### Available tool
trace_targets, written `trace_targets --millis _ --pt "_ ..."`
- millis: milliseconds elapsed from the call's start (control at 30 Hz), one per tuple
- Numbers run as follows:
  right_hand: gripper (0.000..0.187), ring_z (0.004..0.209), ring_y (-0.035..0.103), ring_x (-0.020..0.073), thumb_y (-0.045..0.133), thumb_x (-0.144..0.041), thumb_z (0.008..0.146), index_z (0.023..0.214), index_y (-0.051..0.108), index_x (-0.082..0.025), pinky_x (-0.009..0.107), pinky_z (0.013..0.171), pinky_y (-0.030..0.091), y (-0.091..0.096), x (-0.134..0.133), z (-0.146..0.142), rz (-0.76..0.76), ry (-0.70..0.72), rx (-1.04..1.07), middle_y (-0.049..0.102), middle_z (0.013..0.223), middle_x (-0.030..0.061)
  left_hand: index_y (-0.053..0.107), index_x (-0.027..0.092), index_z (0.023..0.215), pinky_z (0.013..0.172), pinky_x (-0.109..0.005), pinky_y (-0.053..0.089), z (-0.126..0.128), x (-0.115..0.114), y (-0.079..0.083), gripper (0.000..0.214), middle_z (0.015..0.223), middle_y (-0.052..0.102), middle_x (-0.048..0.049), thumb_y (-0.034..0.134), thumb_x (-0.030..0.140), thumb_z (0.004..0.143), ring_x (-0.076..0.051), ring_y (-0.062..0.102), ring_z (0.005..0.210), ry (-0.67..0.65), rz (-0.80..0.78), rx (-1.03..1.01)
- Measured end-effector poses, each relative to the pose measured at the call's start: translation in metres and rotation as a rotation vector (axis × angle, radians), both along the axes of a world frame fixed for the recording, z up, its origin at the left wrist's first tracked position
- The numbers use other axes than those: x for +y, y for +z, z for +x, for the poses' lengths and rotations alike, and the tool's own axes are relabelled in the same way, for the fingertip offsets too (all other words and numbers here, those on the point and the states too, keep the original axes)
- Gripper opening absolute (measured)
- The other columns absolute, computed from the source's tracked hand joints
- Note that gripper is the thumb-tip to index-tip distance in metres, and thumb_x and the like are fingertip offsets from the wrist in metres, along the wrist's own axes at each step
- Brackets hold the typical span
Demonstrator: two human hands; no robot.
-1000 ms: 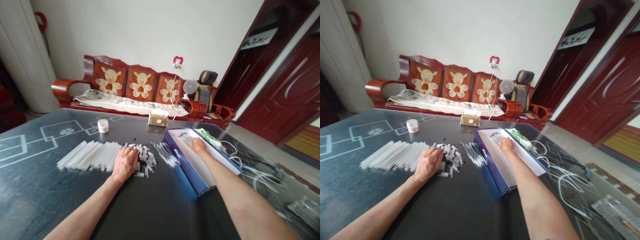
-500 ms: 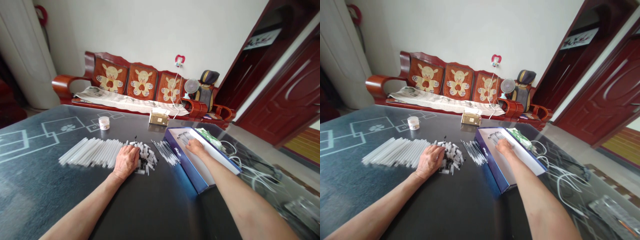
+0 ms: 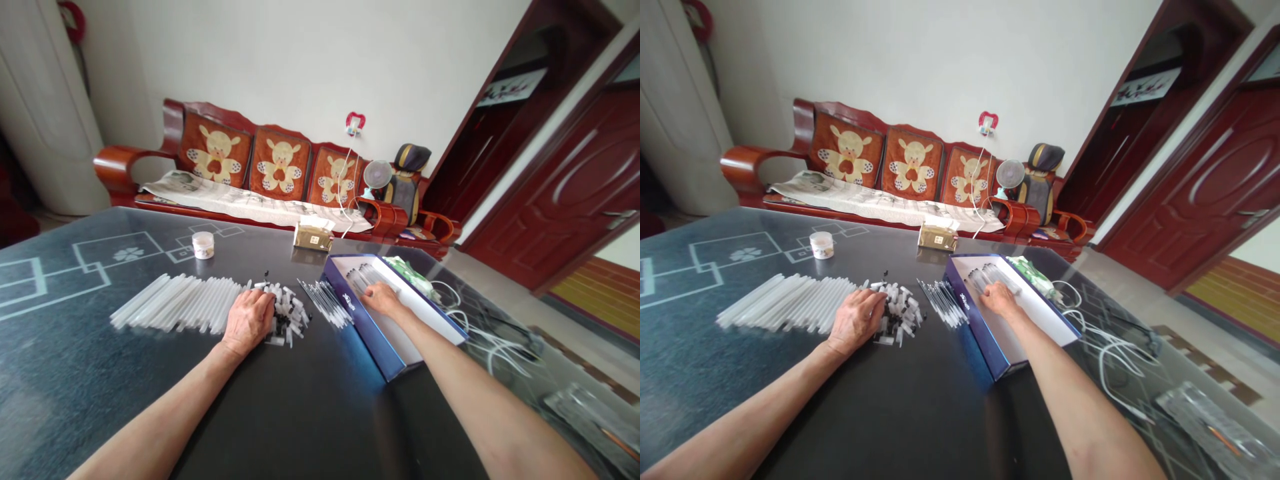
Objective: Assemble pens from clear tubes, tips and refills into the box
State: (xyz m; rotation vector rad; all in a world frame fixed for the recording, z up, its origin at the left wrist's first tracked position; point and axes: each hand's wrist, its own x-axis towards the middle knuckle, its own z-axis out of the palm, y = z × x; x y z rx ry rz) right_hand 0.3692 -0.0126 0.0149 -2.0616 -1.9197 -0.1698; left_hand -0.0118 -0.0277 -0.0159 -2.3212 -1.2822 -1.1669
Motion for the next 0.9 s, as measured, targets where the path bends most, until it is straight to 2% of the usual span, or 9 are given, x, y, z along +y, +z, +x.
trace_targets --millis 100,167,267,333,433,533,600,733,900 --pt "0.011 0.053 0.05 0.0122 0.069 -0.023 0.068 0.058 0.065 -0.021 0.025 0.055 0.039 0.0 0.001 0.002 -0.04 -0.041 0.006 0.05 0.056 -0.0026 0.066 0.02 0.09 0.078 -0.031 0.045 0.0 0.0 0.0 0.023 0.079 0.063 -0.0055 0.044 0.022 0.092 -0.019 0.057 0.077 -0.002 0.001 -0.004" --pt "0.009 0.059 0.056 0.0149 0.07 -0.027 0.068 0.066 0.067 -0.02 0.027 0.058 0.042 0.002 0.004 0.004 -0.046 -0.081 0.007 0.058 0.065 0.0004 0.066 0.02 0.09 0.078 -0.031 0.045 0.0 0.0 -0.001 0.023 0.079 0.063 -0.0056 0.044 0.022 0.092 -0.019 0.056 0.077 0.0 0.004 -0.005" --pt "0.034 0.083 0.064 0.0226 0.069 -0.041 0.07 0.093 0.067 -0.016 0.032 0.071 0.047 0.006 0.012 0.009 -0.061 -0.185 0.005 0.065 0.097 0.0113 0.066 0.019 0.09 0.076 -0.032 0.046 0.0 0.001 -0.001 0.022 0.078 0.063 -0.0056 0.044 0.022 0.092 -0.019 0.056 0.077 -0.007 0.023 -0.013" --pt "0.045 0.103 0.061 0.0271 0.064 -0.046 0.076 0.107 0.063 -0.013 0.034 0.084 0.046 0.009 0.02 0.014 -0.094 -0.249 0.005 0.06 0.116 0.0178 0.065 0.018 0.09 0.076 -0.032 0.046 0.0 0.001 -0.002 0.021 0.078 0.062 -0.0055 0.045 0.021 0.092 -0.019 0.056 0.076 -0.023 0.044 -0.024" --pt "0.048 0.12 0.051 0.0329 0.059 -0.046 0.081 0.114 0.06 -0.012 0.038 0.096 0.04 0.012 0.032 0.023 -0.128 -0.293 0.0 0.055 0.127 0.0224 0.065 0.018 0.09 0.075 -0.031 0.047 0.0 0.002 -0.003 0.019 0.078 0.062 -0.0052 0.045 0.02 0.091 -0.018 0.056 0.075 -0.042 0.059 -0.043" --pt "0.052 0.122 0.048 0.0396 0.058 -0.048 0.081 0.118 0.058 -0.011 0.047 0.097 0.037 0.016 0.042 0.03 -0.148 -0.337 -0.002 0.053 0.128 0.0269 0.064 0.018 0.091 0.074 -0.031 0.047 0.0 0.002 -0.003 0.019 0.077 0.062 -0.0049 0.046 0.019 0.091 -0.018 0.056 0.075 -0.047 0.056 -0.053" --pt "0.056 0.118 0.051 0.0403 0.054 -0.052 0.082 0.12 0.057 -0.012 0.05 0.093 0.038 0.018 0.047 0.031 -0.194 -0.395 0.006 0.055 0.126 0.0277 0.064 0.018 0.091 0.074 -0.03 0.048 0.0 0.002 -0.004 0.018 0.076 0.061 -0.0047 0.046 0.018 0.091 -0.018 0.056 0.075 -0.049 0.054 -0.051" --pt "0.066 0.114 0.054 0.0382 0.047 -0.06 0.082 0.118 0.06 -0.007 0.047 0.088 0.039 0.019 0.055 0.029 -0.287 -0.483 0.013 0.057 0.121 0.0297 0.064 0.017 0.092 0.074 -0.029 0.048 0.0 0.002 -0.004 0.018 0.077 0.061 -0.0044 0.046 0.019 0.092 -0.017 0.057 0.076 -0.05 0.047 -0.053" --pt "0.072 0.11 0.056 0.0357 0.048 -0.065 0.079 0.116 0.061 -0.005 0.041 0.083 0.042 0.012 0.057 0.03 -0.257 -0.426 0.07 0.054 0.124 0.0319 0.064 0.018 0.092 0.073 -0.027 0.047 0.0 0.001 -0.004 0.017 0.077 0.061 -0.0039 0.047 0.018 0.091 -0.017 0.057 0.077 -0.047 0.031 -0.063"
